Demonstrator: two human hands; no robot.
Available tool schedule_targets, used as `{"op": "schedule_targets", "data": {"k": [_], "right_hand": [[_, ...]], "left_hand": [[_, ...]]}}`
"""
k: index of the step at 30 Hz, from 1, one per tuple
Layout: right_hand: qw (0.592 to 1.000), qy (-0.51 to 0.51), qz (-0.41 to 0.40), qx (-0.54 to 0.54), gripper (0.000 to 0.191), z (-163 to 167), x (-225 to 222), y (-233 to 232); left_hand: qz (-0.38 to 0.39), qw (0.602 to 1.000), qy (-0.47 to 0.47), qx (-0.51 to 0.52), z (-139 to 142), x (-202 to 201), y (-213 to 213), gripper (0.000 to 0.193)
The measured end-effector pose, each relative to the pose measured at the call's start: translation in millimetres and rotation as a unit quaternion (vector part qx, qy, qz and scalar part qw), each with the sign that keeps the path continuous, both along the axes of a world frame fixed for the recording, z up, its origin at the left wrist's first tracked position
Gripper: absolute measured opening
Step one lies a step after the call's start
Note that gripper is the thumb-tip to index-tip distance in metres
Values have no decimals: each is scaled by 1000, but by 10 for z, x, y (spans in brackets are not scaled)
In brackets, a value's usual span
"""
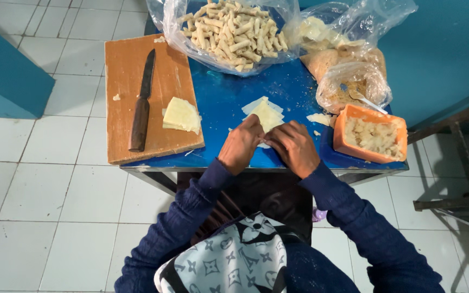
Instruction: The person sits at a blue table and assembles filled snacks. They take thin translucent wrapper sheets, spoon crumbly filling from an orange container onto a sheet, fold the sheet over the filling, and set the folded piece aside, repeating the cycle. A knife on a cutting board and bags of snack pieces and powder sit nearby but are not used.
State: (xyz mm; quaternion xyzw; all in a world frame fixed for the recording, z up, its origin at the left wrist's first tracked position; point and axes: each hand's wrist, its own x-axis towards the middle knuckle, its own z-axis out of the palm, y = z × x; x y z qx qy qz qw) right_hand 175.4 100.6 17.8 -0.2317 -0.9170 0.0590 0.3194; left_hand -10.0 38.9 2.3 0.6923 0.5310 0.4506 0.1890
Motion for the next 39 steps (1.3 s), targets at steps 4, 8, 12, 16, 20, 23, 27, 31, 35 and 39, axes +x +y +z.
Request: {"op": "schedule_targets", "data": {"k": [4,8,12,16,20,23,27,31,35,39], "right_hand": [[1000,-6,-15,3,11,-29,-45,70],[999,10,-27,28,10,-50,-50,33],[998,24,-20,58,13,-58,-47,-62],[991,-34,-42,125,18,-35,-59,-91],[978,-82,-113,153,22,-44,-74,-209],[970,-106,-139,168,34,-65,-71,-294],[968,-133,-157,140,48,-95,-103,-224],[958,-164,-178,155,55,-107,-196,14],[985,-104,-118,66,58,-34,-180,250],[998,-49,-29,-30,60,5,-167,330]], "left_hand": [[2,1000,6,-20,18,-26,15,4],[10,998,26,47,-22,-4,40,4],[23,999,23,43,-73,6,80,2],[52,997,31,43,-78,23,49,6],[105,994,-1,42,-73,124,-170,15],[122,990,26,62,-83,213,-350,22],[131,986,89,48,-100,292,-444,31],[128,971,170,110,-118,292,-465,46],[126,965,204,102,-129,292,-463,51],[128,964,210,103,-126,312,-476,49]]}}
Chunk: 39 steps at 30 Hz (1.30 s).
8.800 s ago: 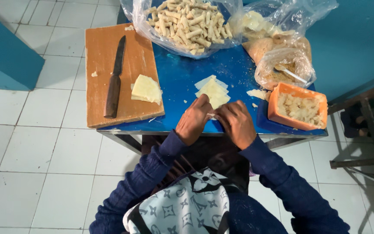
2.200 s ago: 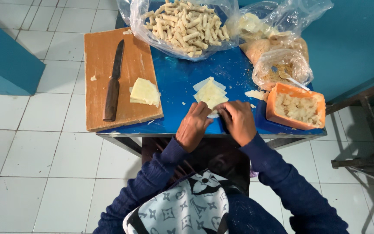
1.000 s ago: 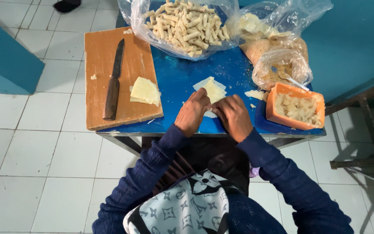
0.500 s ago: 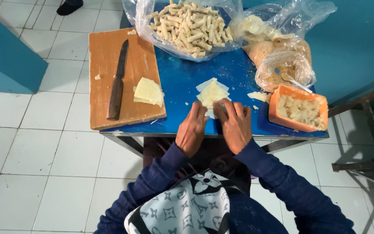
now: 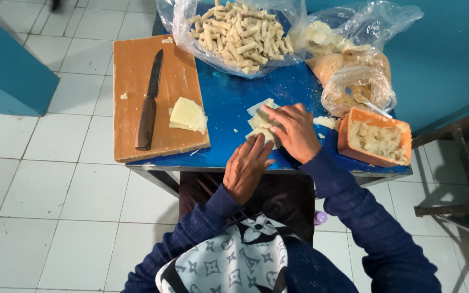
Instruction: The person sits at a blue table and assembles filled snacks. They take thin translucent wrapper sheets, spoon crumbly filling from an orange container onto a sheet, fold the sheet over the filling, and set the folded piece aside, repeating the cycle. A knife on a cutting board and bags of snack pieces and powder sit nearby but are not used.
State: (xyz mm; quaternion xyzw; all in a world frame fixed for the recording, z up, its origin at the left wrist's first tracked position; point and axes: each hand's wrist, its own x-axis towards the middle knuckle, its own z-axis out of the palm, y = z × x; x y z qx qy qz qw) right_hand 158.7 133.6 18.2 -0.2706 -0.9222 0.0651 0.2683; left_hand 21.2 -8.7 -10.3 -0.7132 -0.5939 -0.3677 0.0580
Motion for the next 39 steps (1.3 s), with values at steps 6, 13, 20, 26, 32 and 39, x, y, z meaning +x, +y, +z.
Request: {"op": "schedule_targets", "data": {"k": [6,13,20,26,32,39], "right_hand": [[993,35,3,-109,45,224,-214,355],[965,226,99,-91,35,1005,-503,1192],[995,26,-46,-88,15,1167,952,1312],[906,-279,-312,-60,21,546,1678,1464],[916,-217,-312,-126,11,321,1754,1577],[921,-158,-355,-41,13,373,1670,1551]], "left_hand": [[18,999,35,2,61,54,15,52],[30,998,63,8,125,65,22,58],[24,998,66,9,154,56,7,60],[14,998,68,0,164,30,-24,58],[17,997,74,3,125,9,6,58],[20,997,77,4,102,18,4,57]]}}
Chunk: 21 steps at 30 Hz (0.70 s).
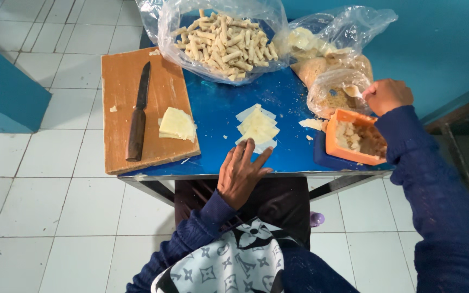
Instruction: The person sits at a blue table and assembles filled snacks. They take thin translucent wrapper sheets, spoon crumbly filling from an orange container onto a sheet, fold the sheet over the filling, and set the folded piece aside, repeating the cycle. A knife on a cutting board and bags of snack pieces and powder sit nearby but are not used.
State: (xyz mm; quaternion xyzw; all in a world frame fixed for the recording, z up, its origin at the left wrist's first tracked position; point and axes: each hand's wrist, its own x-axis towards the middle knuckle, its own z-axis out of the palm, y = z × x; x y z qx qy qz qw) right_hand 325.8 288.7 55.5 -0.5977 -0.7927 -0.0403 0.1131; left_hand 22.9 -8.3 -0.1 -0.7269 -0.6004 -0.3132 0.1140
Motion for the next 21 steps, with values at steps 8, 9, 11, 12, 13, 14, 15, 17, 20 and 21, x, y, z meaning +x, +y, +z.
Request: {"op": "schedule_targets", "data": {"k": [8,9,11,12,13,14,15,17,20,21], "right_hand": [[970,142,57,-190,18,-20,-131,29],[968,147,58,-197,20,-15,-115,48],[949,191,91,-233,24,-2,-50,86],[939,212,108,-250,25,14,-3,107],[932,222,125,-260,26,37,49,121],[924,232,142,-270,28,62,102,134],[916,242,159,-279,29,85,145,142],[912,254,142,-289,29,106,221,141],[909,247,160,-294,29,173,240,82],[908,241,173,-296,29,159,181,48]], "left_hand": [[-17,995,-102,11,-20,-82,28,42],[-18,992,-126,9,-23,-103,53,39],[1,985,-175,-11,-25,-157,104,33],[10,980,-200,-21,-22,-174,129,30],[33,980,-195,-11,-20,-184,146,30],[56,980,-190,-1,-17,-198,158,29],[79,979,-185,9,-12,-206,173,29],[97,980,-172,5,-3,-210,216,29],[107,980,-167,-15,-9,-210,243,27],[108,980,-167,-25,-16,-208,243,26]]}}
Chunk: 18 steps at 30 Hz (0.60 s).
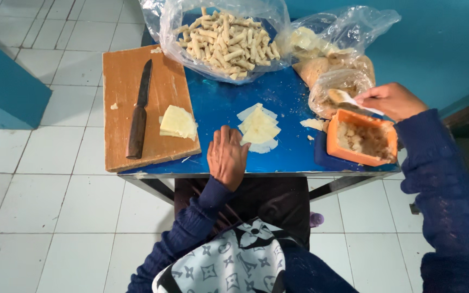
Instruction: The person sits at a blue table and assembles filled snacks. They take thin translucent wrapper sheets, spoon crumbly filling from an orange container onto a sheet, fold the sheet over the filling, and set the folded piece aside, repeating the cycle. A knife on a cutting board and bags of snack pieces and powder sit nearby but are not used.
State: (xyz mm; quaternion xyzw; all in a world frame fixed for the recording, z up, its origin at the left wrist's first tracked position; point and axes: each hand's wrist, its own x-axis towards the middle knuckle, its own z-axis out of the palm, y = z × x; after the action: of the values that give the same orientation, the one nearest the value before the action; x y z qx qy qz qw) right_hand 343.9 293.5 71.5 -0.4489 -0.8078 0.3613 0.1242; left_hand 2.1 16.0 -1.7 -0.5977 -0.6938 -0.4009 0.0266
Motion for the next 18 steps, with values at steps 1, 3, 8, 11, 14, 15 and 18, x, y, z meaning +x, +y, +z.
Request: {"op": "schedule_targets", "data": {"k": [1,3,8,11,14,15,18], "right_hand": [[999,23,22,-39,28,-45,-96,-46],[989,70,65,-114,25,-146,-351,-140],[989,-7,144,-37,19,-501,-1114,-576],[989,12,146,36,15,-590,-1373,-920],[960,-13,165,225,8,-513,-1466,-1240],[942,-28,169,288,7,-474,-1471,-1355],[892,-47,140,426,6,-387,-1452,-1733]], "left_hand": [[-2,1000,-4,4,-9,4,-1,25],[-8,1000,-13,14,-21,16,12,23],[-19,998,-36,42,-12,46,45,22],[-38,996,-62,48,9,66,28,24],[-64,990,-108,65,36,62,9,28],[-74,987,-126,72,43,65,4,29],[-74,982,-161,63,59,70,6,28]]}}
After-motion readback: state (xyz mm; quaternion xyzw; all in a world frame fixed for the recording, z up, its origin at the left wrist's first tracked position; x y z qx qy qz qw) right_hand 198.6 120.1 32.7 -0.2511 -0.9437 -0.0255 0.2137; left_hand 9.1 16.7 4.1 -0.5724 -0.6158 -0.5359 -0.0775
